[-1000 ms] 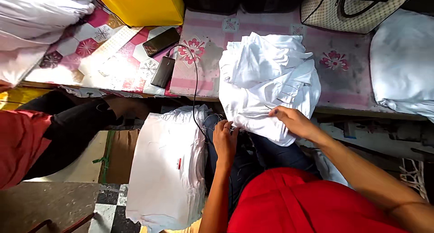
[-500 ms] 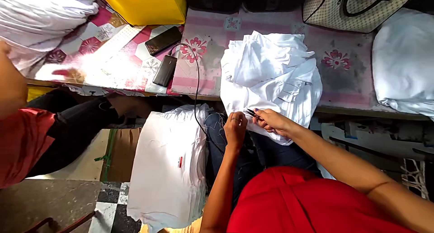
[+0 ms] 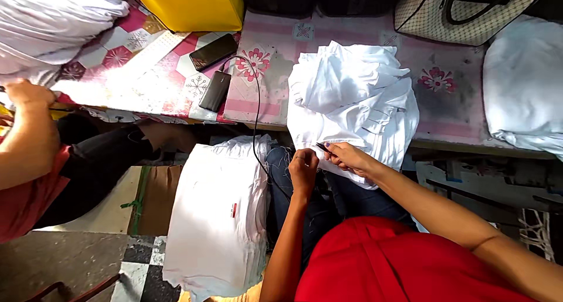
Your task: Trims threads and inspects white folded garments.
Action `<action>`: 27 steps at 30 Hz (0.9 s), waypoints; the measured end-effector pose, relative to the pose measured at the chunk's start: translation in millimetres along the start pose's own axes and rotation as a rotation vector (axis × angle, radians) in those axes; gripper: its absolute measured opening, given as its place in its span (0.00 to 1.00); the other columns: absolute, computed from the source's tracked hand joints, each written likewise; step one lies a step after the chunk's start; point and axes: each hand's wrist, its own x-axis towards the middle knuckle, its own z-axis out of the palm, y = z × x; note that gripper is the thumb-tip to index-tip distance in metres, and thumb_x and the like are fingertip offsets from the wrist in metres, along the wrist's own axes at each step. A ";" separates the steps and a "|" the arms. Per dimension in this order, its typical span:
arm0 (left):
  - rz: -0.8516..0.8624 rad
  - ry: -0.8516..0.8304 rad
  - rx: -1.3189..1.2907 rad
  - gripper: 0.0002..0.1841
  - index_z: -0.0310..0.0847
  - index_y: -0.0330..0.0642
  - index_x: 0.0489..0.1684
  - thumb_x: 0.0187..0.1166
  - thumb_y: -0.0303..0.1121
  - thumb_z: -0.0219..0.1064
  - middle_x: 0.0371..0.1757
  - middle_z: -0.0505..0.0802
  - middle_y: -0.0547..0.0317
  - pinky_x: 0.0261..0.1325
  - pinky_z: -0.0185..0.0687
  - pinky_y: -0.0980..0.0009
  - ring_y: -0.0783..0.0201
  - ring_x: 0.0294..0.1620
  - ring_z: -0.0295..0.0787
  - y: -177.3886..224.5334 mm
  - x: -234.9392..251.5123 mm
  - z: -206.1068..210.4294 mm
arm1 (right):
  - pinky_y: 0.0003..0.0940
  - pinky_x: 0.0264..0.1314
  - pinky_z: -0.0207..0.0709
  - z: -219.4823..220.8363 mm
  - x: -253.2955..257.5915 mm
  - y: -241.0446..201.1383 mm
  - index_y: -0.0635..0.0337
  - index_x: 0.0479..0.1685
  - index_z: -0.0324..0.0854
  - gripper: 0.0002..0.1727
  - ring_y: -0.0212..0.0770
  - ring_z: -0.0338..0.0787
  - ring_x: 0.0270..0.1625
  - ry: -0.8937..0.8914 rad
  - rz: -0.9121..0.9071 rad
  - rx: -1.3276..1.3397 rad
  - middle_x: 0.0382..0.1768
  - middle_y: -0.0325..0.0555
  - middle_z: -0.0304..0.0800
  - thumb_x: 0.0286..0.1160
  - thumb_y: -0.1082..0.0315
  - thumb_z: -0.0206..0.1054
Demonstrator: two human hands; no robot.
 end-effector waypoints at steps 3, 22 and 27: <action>0.005 -0.009 -0.021 0.05 0.89 0.25 0.34 0.68 0.20 0.70 0.29 0.92 0.47 0.36 0.86 0.77 0.69 0.27 0.89 0.2 -1.1 -0.5 | 0.18 0.17 0.52 1.8 2.5 -3.9 0.56 0.38 0.76 0.23 0.23 0.57 0.13 -0.012 0.014 0.000 0.13 0.26 0.60 0.97 0.53 0.43; -0.318 -0.383 0.206 0.23 0.84 0.27 0.63 0.77 0.37 0.74 0.59 0.89 0.34 0.56 0.85 0.49 0.45 0.48 0.91 21.2 22.2 -25.2 | 0.20 0.23 0.56 -14.2 -26.6 -4.4 0.59 0.42 0.79 0.25 0.23 0.61 0.17 0.019 -0.151 -0.207 0.17 0.28 0.62 0.98 0.55 0.40; -0.050 -0.087 0.125 0.07 0.93 0.28 0.37 0.76 0.25 0.70 0.35 0.95 0.41 0.45 0.90 0.59 0.54 0.34 0.94 -0.6 10.8 -0.2 | 0.32 0.37 0.67 -13.9 -16.0 -9.4 0.63 0.45 0.82 0.27 0.32 0.69 0.26 0.025 -0.173 -0.567 0.23 0.35 0.68 0.98 0.55 0.40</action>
